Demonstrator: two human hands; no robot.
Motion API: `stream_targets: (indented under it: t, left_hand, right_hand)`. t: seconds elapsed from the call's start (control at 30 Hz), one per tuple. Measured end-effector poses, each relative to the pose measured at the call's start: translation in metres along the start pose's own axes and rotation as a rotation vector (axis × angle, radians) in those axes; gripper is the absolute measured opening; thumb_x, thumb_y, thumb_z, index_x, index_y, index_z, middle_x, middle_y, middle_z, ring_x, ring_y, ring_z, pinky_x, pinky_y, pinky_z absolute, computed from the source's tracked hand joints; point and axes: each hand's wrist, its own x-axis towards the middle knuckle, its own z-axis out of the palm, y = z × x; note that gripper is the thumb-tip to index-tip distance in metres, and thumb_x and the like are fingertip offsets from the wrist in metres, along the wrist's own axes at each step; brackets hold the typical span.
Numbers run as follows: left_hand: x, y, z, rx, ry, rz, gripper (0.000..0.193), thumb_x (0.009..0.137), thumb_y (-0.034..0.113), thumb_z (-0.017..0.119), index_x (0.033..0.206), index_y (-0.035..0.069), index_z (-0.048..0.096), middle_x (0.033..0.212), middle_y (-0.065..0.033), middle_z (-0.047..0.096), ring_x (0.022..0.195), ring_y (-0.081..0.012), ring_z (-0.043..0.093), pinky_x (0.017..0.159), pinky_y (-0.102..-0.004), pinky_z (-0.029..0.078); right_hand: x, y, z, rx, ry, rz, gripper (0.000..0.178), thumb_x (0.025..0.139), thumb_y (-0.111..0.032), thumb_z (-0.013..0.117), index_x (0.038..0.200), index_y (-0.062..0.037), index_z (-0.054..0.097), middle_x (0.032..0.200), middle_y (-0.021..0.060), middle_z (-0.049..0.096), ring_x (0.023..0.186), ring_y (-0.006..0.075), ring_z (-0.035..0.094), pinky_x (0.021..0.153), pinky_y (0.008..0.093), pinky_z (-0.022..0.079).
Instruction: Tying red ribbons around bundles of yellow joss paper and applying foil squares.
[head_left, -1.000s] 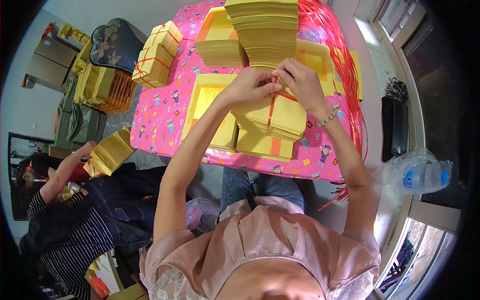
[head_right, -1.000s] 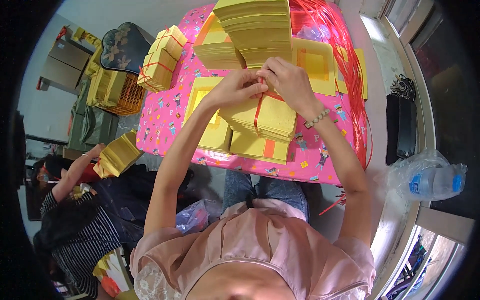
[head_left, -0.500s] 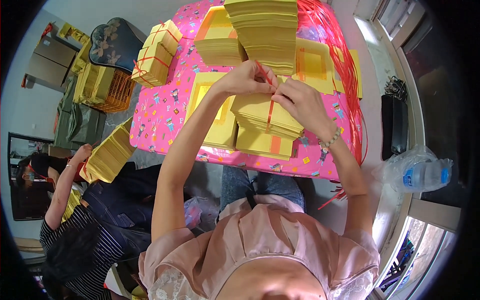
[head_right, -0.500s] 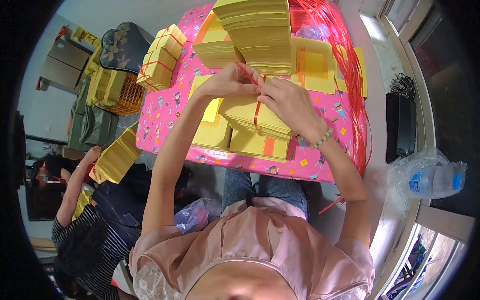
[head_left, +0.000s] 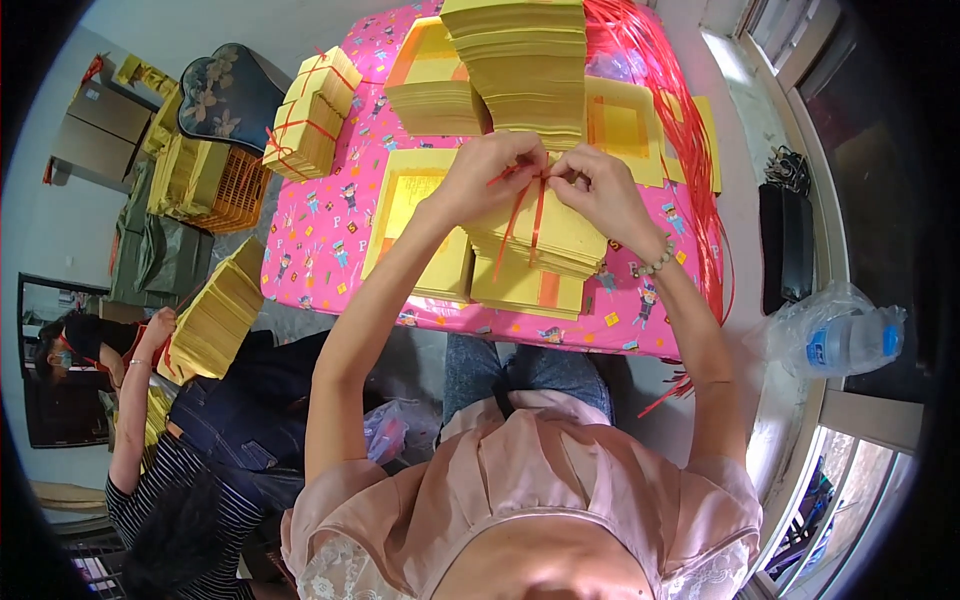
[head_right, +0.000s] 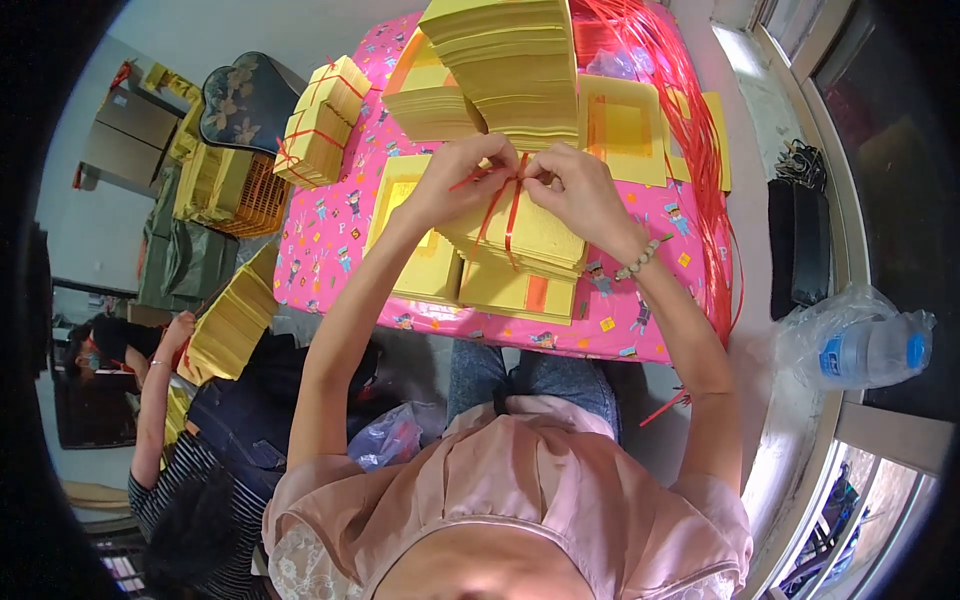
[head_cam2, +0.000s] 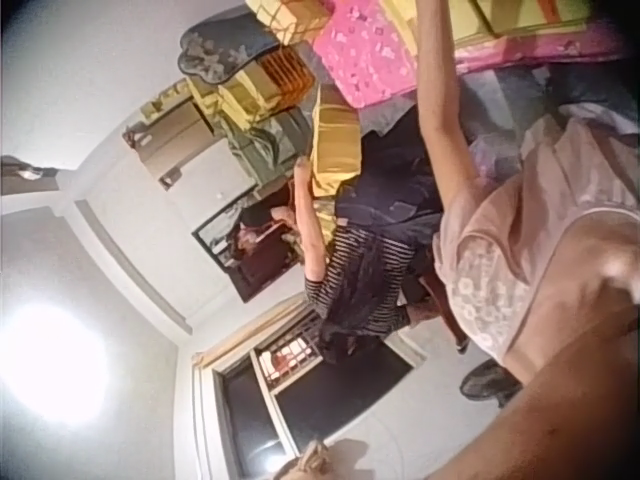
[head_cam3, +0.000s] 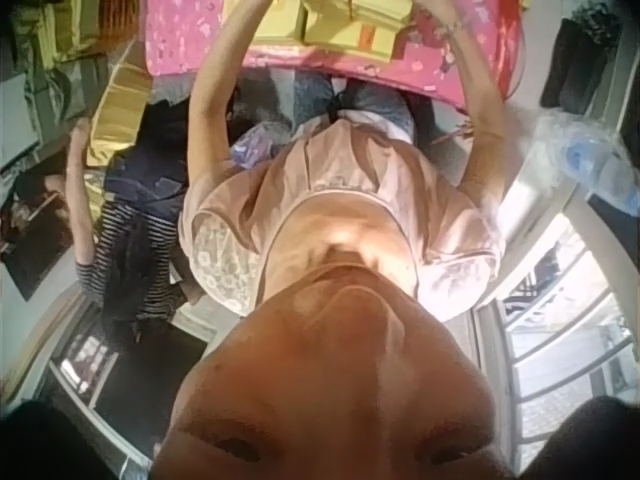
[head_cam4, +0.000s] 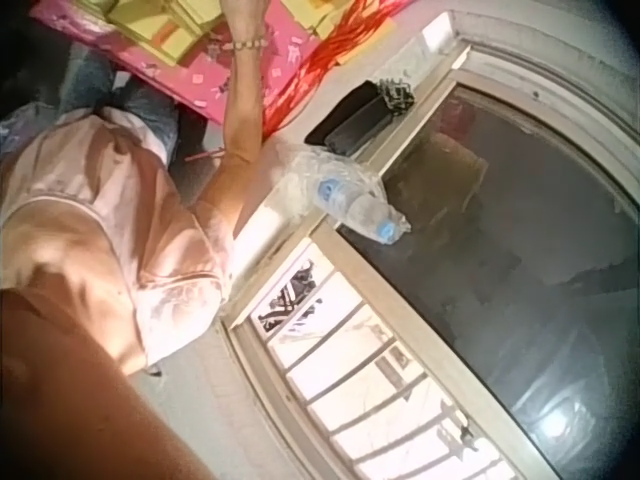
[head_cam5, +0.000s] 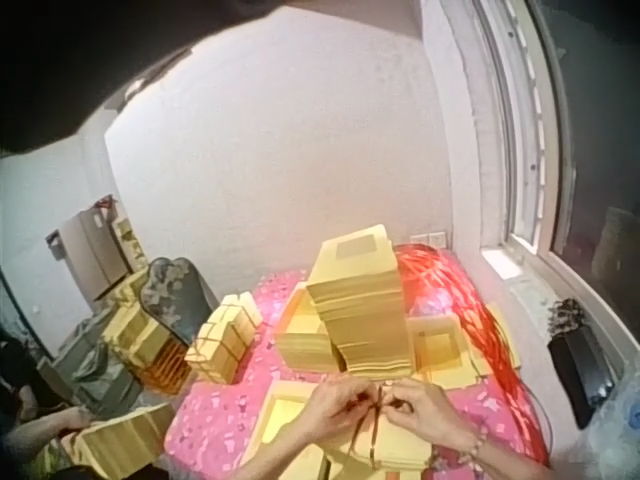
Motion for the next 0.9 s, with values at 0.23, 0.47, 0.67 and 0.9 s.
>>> stream_targets:
  t: [0.23, 0.47, 0.67, 0.9]
  left_hand:
    - [-0.008, -0.005, 0.013, 0.180, 0.202, 0.243, 0.015, 0.087, 0.004, 0.067, 0.101, 0.004, 0.067, 0.083, -0.0098, 0.065, 0.079, -0.0259, 0.066, 0.067, -0.0335, 0.053]
    - [-0.007, -0.008, 0.012, 0.089, 0.243, 0.124, 0.013, 0.081, 0.002, 0.073, 0.094, 0.003, 0.071, 0.088, -0.0096, 0.065, 0.076, -0.0235, 0.065, 0.066, -0.0320, 0.052]
    - [-0.015, -0.013, 0.014, -0.085, 0.296, -0.009, 0.008, 0.079, 0.003, 0.076, 0.087, 0.004, 0.074, 0.101, -0.0106, 0.065, 0.083, -0.0219, 0.066, 0.069, -0.0322, 0.053]
    - [-0.033, -0.021, 0.007, 0.076, 0.304, -0.059, 0.011, 0.076, 0.008, 0.080, 0.083, 0.003, 0.073, 0.099, -0.0102, 0.064, 0.099, -0.0206, 0.060, 0.086, -0.0340, 0.049]
  right_hand:
    - [0.020, 0.005, -0.010, 0.110, -0.133, 0.154, 0.016, 0.092, -0.011, 0.061, 0.103, -0.0009, 0.067, 0.073, 0.0019, 0.060, 0.054, 0.0035, 0.047, 0.049, 0.0236, 0.041]
    - [0.029, 0.028, -0.008, 0.056, -0.119, -0.221, 0.013, 0.089, -0.010, 0.061, 0.097, -0.0021, 0.068, 0.080, 0.0086, 0.059, 0.070, 0.0148, 0.060, 0.061, 0.0303, 0.048]
    - [0.024, 0.013, -0.004, -0.045, -0.055, -0.131, 0.011, 0.079, -0.010, 0.065, 0.080, -0.0005, 0.059, 0.081, 0.0079, 0.049, 0.066, 0.0178, 0.053, 0.060, 0.0295, 0.047]
    - [0.021, 0.025, -0.003, -0.013, 0.022, -0.117, 0.012, 0.074, -0.006, 0.065, 0.073, 0.0003, 0.054, 0.081, 0.0080, 0.047, 0.066, 0.0167, 0.051, 0.059, 0.0287, 0.045]
